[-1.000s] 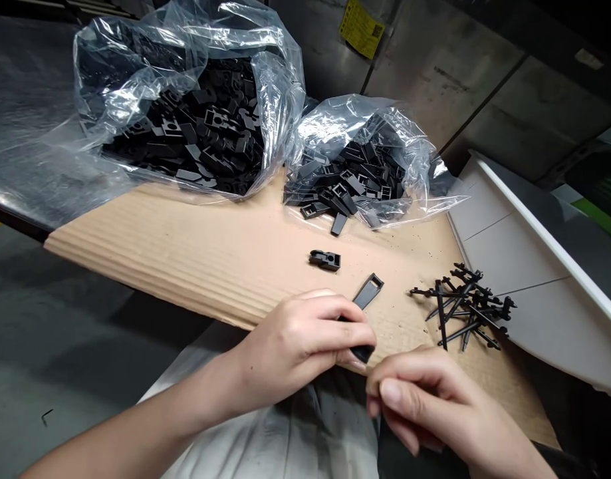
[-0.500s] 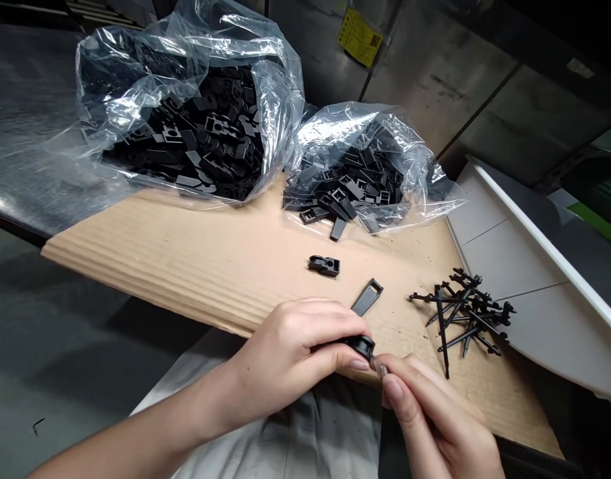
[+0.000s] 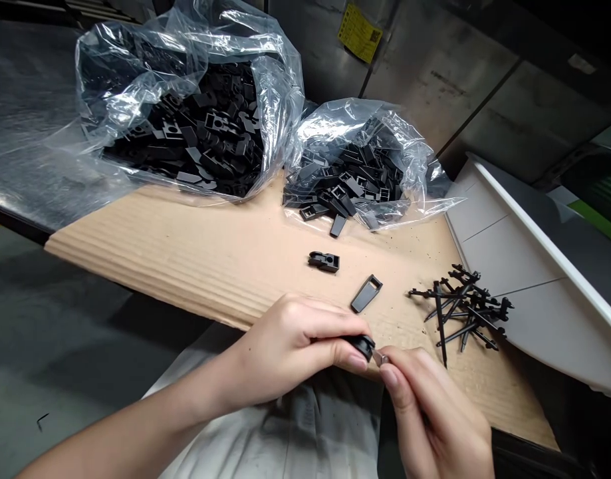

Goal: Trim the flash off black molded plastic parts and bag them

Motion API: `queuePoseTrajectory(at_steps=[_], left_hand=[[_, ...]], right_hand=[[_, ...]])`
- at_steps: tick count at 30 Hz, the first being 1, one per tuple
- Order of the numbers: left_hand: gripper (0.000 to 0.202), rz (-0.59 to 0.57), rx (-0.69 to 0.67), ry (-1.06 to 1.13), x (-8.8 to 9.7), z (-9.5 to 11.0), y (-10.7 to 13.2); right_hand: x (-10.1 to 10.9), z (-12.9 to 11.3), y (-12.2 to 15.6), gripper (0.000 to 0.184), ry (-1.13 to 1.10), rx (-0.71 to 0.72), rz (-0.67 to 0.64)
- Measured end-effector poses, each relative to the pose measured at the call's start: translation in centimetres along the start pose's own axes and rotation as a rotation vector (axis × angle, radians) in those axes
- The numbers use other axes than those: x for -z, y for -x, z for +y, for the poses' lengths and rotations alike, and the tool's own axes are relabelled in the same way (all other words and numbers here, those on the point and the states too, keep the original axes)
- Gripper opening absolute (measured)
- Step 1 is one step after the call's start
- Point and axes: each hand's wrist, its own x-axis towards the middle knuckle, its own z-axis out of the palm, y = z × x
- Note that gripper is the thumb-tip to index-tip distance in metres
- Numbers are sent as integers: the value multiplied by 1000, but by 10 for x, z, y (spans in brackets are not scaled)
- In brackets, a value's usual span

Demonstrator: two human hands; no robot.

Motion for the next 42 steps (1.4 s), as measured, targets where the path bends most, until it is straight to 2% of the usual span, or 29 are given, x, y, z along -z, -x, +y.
queuePoseTrajectory(at_steps=[2,4,6,9,11,14,16,17,20,24,29,34,36,38,42], left_hand=[[8,-37,34,22,0,2,0],[8,-49,48,20,0,4,0],[8,-24,53,10,-1,5,1],[8,6,43,17,-1,4,1],[11,15,-2,19,-2,2,2],[20,105,-133,-84,-5,-2,3],[22,192,-233,-199,-8,-5,5],[22,226,-276,-242,-10,-6,5],[21,254,-362,-296,-13,-10,6],[23,240,-394,-307,-14,-13,7],[24,220,-391,-330,-15,-13,6],[23,216,-403,-326,-13,-11,5],[21,214,-407,-314,-13,-10,4],[19,206,-405,-306,-12,-9,3],[20,208,-368,-324,-12,-7,3]], right_hand=[[-4,1,1,21,110,56,176],[-4,4,0,23,185,38,294],[0,7,0,20,178,-37,258],[9,8,2,19,71,-108,47],[11,6,4,22,-21,-119,-15],[7,-2,9,25,-125,-278,67],[1,-7,11,21,-136,-403,144],[-2,-9,11,18,-134,-421,164],[-10,-10,11,15,-137,-352,176],[-12,-5,8,15,-96,-255,154],[-3,0,3,17,-21,-112,35],[4,1,-2,16,-76,-119,-61],[7,0,-5,13,-135,-188,-108],[10,-3,-9,15,-228,-329,-174],[18,-9,-15,25,-502,-629,-453]])
